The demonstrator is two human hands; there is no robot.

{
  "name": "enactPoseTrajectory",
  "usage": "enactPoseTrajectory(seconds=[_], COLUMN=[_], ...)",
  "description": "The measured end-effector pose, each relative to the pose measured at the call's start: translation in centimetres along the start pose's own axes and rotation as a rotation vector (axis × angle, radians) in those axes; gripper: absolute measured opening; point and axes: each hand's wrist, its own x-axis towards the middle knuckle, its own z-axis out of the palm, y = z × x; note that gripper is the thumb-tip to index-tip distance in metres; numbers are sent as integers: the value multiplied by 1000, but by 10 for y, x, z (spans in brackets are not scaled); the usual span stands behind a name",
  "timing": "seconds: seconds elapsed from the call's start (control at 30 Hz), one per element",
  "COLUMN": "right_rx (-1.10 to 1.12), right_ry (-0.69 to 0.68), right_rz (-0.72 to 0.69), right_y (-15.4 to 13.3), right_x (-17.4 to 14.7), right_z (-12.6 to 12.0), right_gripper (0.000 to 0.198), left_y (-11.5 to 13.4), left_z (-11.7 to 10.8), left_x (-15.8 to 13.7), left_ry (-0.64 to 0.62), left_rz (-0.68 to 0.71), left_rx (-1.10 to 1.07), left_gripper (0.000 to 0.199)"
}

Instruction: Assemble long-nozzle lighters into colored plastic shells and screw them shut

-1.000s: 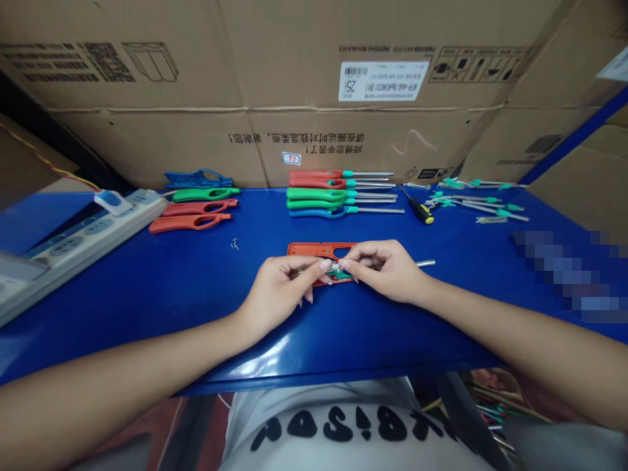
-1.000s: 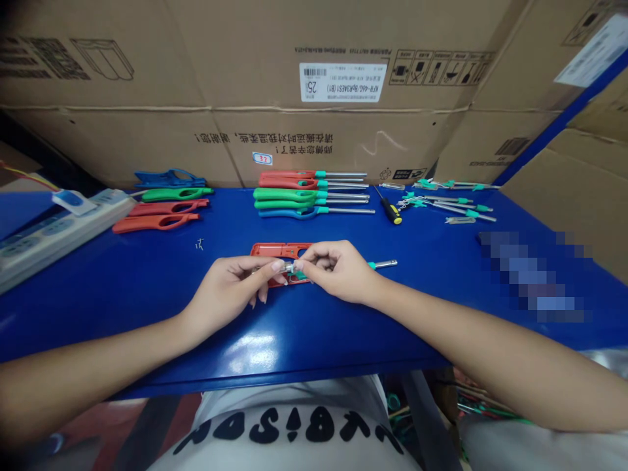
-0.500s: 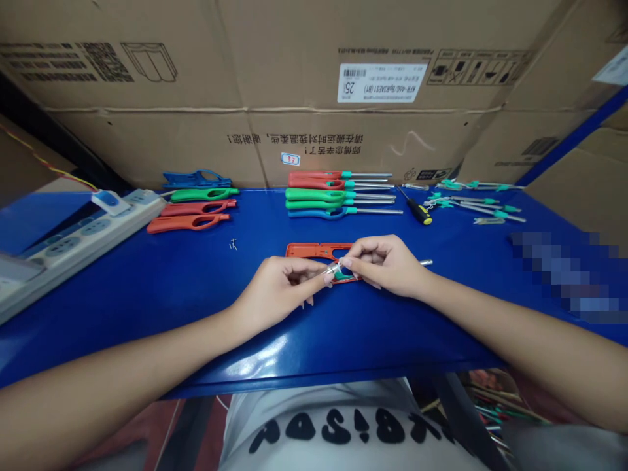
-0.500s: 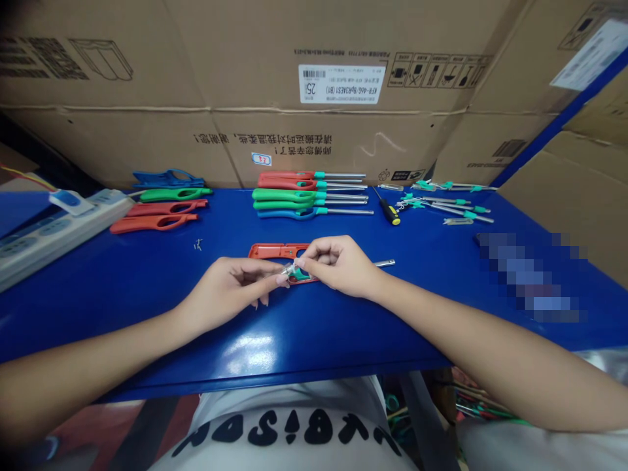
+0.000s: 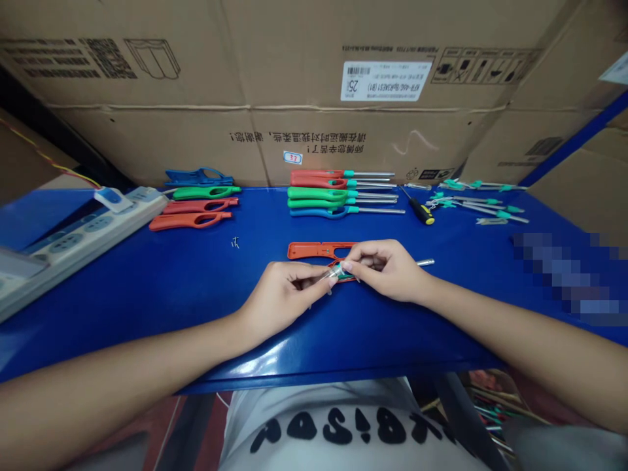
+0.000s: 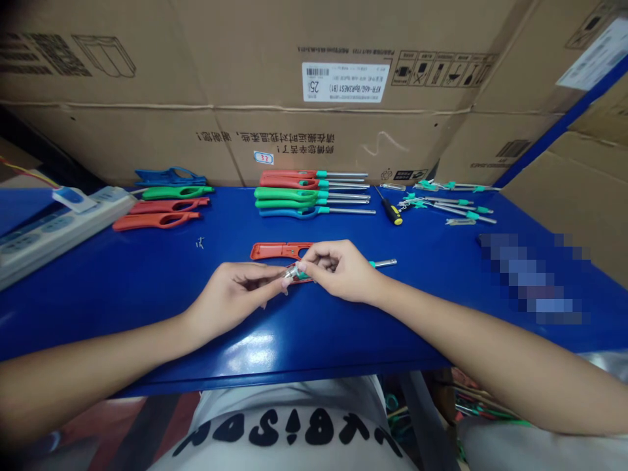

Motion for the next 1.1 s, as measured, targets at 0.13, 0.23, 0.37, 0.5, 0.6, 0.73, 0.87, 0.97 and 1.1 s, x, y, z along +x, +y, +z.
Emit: enactPoseTrajectory(seconds=[0.13, 0.23, 0.37, 0.5, 0.6, 0.73, 0.87, 0.97, 1.1], right_rx=[26, 70, 58, 63, 69, 104, 118, 107, 74], right_ry=[-25, -69, -83, -84, -81, -58, -24, 9, 36], right_rz=[25, 62, 71, 62, 73, 80, 80, 68, 49], right_y=[-1, -4, -6, -3, -3, -5, -4, -3, -2], right_x=[2, 6, 9, 9, 9, 10, 9, 7, 7], right_z=[-3, -7, -9, -9, -8, -8, -6, -1, 3], right_gripper=[37, 41, 43, 40, 41, 45, 46, 45, 45], left_y=[0, 1, 2, 2, 2, 3, 2, 0, -1], left_z=[0, -1, -2, -3, -3, -3, -3, -2, 1], left_x=[2, 3, 3, 2, 2, 4, 6, 7, 7], left_ry=[18, 50, 54, 43, 43, 42, 24, 0, 0], left_rz=[-20, -37, -19, 21, 16, -39, -47, -21, -8], left_rx=[12, 10, 31, 65, 63, -4, -31, -36, -22], left_gripper=[27, 28, 27, 24, 24, 27, 26, 22, 23])
